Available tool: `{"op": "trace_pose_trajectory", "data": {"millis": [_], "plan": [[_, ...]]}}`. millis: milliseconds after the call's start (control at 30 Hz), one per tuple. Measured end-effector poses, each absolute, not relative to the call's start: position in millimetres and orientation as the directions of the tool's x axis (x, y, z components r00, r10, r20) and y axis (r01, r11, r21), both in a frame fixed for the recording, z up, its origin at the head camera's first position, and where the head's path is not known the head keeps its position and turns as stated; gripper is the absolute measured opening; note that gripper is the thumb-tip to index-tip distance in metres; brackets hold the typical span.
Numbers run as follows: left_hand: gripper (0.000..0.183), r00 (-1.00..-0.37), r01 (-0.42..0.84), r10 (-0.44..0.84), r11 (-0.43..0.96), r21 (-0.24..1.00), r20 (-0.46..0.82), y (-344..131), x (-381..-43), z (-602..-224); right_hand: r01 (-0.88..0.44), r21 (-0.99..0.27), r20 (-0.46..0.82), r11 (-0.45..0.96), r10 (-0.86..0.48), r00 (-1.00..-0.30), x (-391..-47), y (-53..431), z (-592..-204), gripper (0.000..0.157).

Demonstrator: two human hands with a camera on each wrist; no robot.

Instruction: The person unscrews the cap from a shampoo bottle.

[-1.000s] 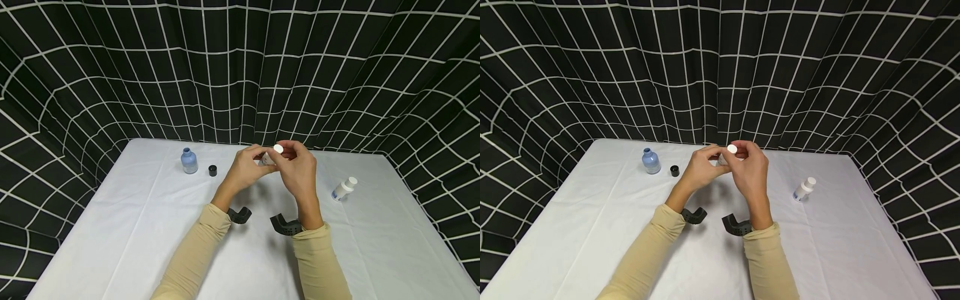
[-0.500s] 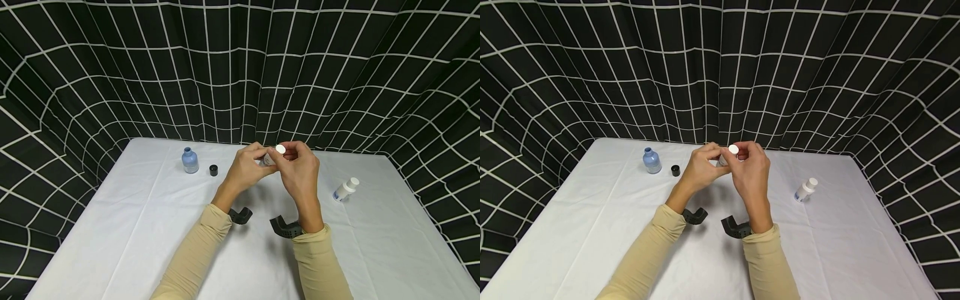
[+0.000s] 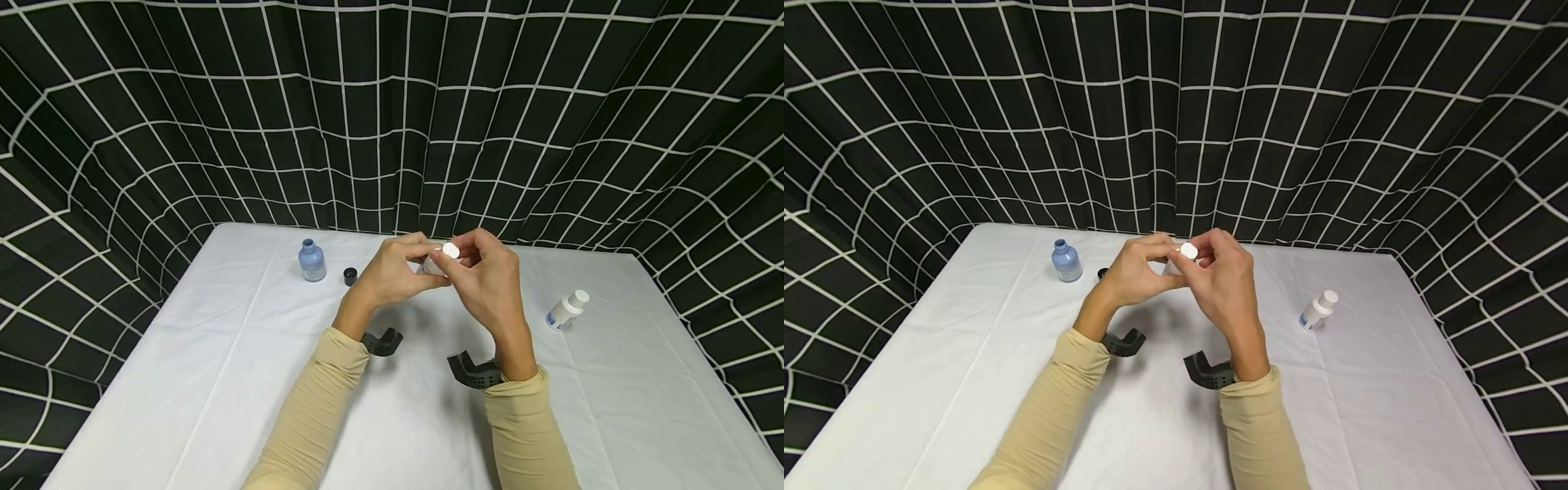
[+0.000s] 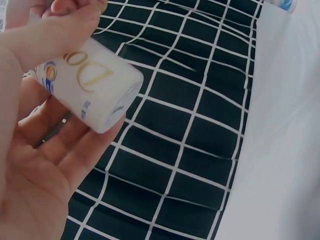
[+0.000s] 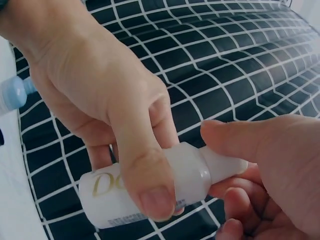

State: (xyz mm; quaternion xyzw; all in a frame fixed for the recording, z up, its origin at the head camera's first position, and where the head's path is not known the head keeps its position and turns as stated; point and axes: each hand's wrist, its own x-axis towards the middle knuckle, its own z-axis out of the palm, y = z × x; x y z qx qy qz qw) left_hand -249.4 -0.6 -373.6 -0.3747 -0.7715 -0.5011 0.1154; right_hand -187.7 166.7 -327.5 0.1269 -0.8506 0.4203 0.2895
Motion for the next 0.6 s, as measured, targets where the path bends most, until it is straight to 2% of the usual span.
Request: {"op": "trace_pose_trajectory", "data": {"millis": [200,367,467,600], "plan": [[0.031,-0.675,0.680,0.522,0.166,0.714,0.522,-5.4,-251.5,-372.9,-0.556,-0.606,0.606,0.569,-0.123,-0.786,-187.1,174.2,-326.1,0.020],[0.033,-0.704,0.652,0.514,0.195,0.733,0.490,-5.9,-251.4,-372.1,-0.582,-0.611,0.584,0.537,-0.191,-0.789,-188.1,177.6,-324.9,0.024],[0.038,-0.723,0.632,0.503,0.205,0.748,0.473,-5.4,-251.2,-371.5,-0.551,-0.632,0.552,0.545,-0.183,-0.813,-187.9,177.6,-323.8,0.034],[0.040,-0.748,0.602,0.486,0.209,0.771,0.453,-5.4,-249.6,-369.2,-0.487,-0.654,0.531,0.578,-0.108,-0.841,-188.2,177.1,-323.1,0.041]]}}
